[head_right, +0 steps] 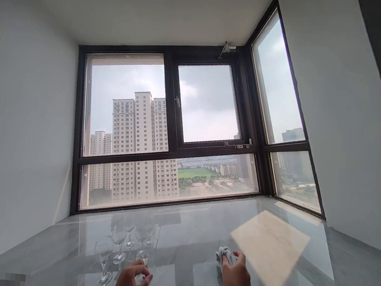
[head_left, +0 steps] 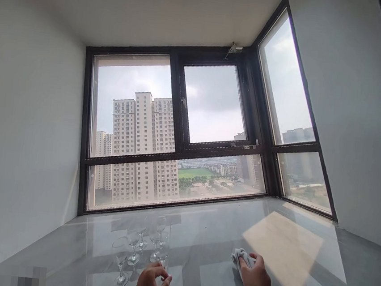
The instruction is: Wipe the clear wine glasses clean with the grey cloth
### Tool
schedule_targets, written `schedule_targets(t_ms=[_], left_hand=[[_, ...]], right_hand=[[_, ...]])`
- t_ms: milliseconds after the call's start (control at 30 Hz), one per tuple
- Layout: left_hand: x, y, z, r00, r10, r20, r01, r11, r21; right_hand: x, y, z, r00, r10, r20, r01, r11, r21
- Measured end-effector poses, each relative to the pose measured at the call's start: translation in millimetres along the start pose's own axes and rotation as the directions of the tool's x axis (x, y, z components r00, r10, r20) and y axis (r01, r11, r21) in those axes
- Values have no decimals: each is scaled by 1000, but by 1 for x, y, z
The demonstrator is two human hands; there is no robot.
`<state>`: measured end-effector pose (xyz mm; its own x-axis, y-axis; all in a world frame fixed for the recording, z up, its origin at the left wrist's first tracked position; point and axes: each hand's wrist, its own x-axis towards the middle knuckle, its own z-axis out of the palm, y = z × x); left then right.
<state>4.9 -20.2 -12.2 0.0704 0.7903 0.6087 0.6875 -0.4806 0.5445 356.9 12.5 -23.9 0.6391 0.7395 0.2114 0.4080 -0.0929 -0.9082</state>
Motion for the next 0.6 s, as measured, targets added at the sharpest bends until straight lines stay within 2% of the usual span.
schedule_targets(t_ms=[100,200,267,367,467,600], left_hand=[[16,27,22,997,52,-65,-54,998,-30],[37,51,54,988,97,-124,-105,993,-61],[49,59,77,980,118,-158,-135,986,-99],[56,57,104,973,144,-182,-173,973,-155],[54,49,117,973,166,-159,-191,970,-153],[51,48,115,976,171,-137,-187,977,-107]], right_hand=[[0,0,1,1000,-5,-22,5,1000,-3],[3,4,4,999,-25,-48,26,999,22],[6,6,7,997,-26,-68,29,999,38],[7,5,8,996,-12,-84,15,999,36],[4,-1,4,998,8,-57,-5,998,56],[-4,-6,0,998,5,-58,2,992,129]])
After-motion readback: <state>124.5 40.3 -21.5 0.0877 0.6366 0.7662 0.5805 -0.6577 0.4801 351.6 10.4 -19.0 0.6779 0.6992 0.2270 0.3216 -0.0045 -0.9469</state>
